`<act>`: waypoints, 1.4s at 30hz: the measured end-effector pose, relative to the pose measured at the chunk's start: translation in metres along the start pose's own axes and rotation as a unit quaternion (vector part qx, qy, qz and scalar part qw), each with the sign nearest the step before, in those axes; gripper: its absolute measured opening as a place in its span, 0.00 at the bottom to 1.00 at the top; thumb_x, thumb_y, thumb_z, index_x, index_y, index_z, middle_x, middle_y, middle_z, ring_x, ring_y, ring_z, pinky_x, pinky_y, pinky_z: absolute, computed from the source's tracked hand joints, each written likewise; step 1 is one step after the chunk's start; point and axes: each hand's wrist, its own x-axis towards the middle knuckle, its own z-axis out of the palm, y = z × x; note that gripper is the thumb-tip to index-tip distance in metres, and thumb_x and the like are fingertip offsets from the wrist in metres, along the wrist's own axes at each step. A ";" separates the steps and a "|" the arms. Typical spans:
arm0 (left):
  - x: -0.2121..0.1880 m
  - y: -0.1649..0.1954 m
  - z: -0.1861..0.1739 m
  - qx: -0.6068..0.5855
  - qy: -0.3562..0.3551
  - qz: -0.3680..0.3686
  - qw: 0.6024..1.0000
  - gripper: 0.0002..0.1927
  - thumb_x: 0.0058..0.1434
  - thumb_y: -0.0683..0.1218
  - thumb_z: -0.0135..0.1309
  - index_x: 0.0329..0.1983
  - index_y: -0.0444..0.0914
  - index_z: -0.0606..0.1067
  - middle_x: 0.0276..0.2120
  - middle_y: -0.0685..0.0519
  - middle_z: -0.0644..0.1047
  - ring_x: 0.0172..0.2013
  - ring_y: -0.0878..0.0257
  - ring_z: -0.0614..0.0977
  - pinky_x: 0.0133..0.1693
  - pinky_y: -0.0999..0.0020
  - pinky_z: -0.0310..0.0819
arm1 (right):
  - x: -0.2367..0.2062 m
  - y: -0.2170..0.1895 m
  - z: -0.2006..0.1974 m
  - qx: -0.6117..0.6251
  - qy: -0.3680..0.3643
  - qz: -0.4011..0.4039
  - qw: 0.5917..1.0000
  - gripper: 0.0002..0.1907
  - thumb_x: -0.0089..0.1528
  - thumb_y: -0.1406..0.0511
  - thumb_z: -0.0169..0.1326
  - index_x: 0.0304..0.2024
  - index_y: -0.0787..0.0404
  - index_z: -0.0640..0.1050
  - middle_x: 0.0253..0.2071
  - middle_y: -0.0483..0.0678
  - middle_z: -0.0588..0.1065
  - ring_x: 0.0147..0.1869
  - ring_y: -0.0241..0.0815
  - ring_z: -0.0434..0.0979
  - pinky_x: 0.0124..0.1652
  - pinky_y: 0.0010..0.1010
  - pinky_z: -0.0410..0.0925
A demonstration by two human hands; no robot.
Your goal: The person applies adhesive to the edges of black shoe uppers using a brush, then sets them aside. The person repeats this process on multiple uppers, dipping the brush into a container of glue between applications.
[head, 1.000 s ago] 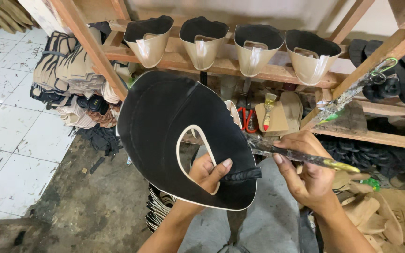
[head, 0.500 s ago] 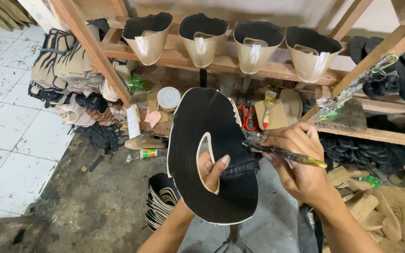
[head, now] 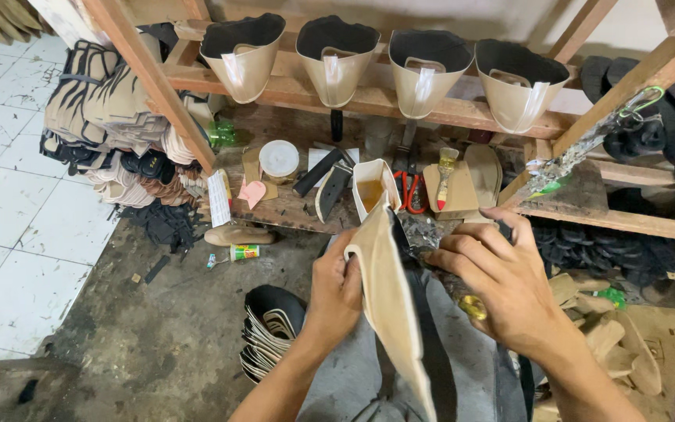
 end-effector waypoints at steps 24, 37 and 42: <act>0.005 -0.023 0.013 -0.129 0.022 -0.006 0.991 0.12 0.72 0.36 0.43 0.55 0.29 0.73 0.46 0.50 0.81 0.47 0.66 0.80 0.52 0.72 0.74 | 0.002 -0.006 0.013 -0.026 -0.015 0.041 0.999 0.23 0.46 0.71 0.59 0.46 0.61 0.76 0.41 0.47 0.75 0.48 0.47 0.74 0.61 0.53 0.58; 0.005 -0.023 0.015 -0.163 0.030 0.001 0.986 0.14 0.69 0.34 0.43 0.56 0.28 0.72 0.45 0.50 0.80 0.45 0.67 0.81 0.48 0.73 0.76 | 0.006 -0.005 0.020 0.007 0.031 0.052 0.998 0.17 0.53 0.69 0.62 0.44 0.62 0.76 0.38 0.48 0.74 0.44 0.49 0.74 0.58 0.52 0.60; 0.004 -0.023 0.014 -0.115 0.028 0.024 0.993 0.14 0.70 0.33 0.43 0.56 0.28 0.73 0.44 0.50 0.80 0.44 0.68 0.80 0.48 0.74 0.76 | 0.009 -0.003 0.025 0.036 0.039 0.057 0.997 0.12 0.57 0.70 0.61 0.42 0.62 0.76 0.39 0.48 0.75 0.45 0.49 0.75 0.59 0.50 0.61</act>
